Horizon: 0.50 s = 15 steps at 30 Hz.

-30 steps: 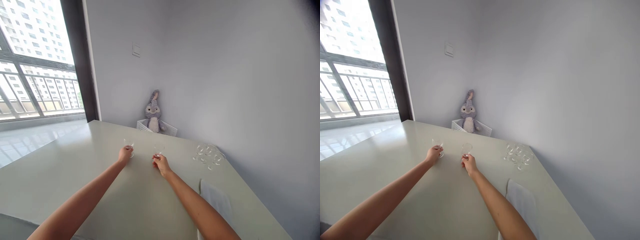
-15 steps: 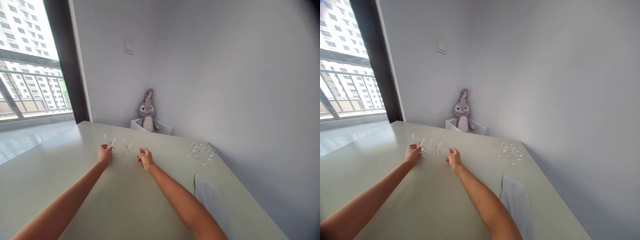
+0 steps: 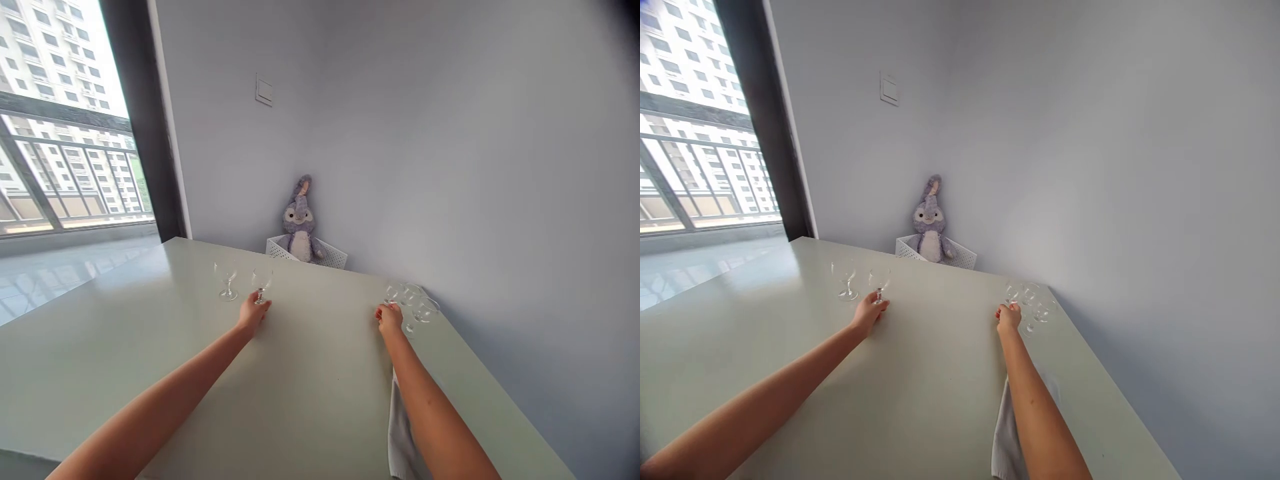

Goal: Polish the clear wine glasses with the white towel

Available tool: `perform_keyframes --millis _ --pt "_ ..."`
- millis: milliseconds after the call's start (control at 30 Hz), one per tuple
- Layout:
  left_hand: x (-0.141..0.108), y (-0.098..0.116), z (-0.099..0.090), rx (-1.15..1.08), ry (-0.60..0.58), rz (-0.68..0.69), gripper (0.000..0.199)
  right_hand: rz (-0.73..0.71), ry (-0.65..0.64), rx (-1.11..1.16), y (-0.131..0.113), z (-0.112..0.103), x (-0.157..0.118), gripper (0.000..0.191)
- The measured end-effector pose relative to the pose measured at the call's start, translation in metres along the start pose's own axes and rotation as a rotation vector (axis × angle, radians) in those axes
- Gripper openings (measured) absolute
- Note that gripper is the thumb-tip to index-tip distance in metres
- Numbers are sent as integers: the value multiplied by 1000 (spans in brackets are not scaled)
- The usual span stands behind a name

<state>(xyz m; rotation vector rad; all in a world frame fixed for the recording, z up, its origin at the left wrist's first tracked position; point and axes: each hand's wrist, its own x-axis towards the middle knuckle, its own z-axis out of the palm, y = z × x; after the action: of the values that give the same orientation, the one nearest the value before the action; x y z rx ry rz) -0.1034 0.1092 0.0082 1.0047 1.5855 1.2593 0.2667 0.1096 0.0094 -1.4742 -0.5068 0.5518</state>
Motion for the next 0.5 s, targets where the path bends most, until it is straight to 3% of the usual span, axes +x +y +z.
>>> perform_keyframes --millis 200,500 --pt "24 6 4 -35 40 -15 20 74 -16 -83 10 15 -3 19" --pt "51 18 -21 -25 140 -54 21 52 -311 -53 12 41 -68 31"
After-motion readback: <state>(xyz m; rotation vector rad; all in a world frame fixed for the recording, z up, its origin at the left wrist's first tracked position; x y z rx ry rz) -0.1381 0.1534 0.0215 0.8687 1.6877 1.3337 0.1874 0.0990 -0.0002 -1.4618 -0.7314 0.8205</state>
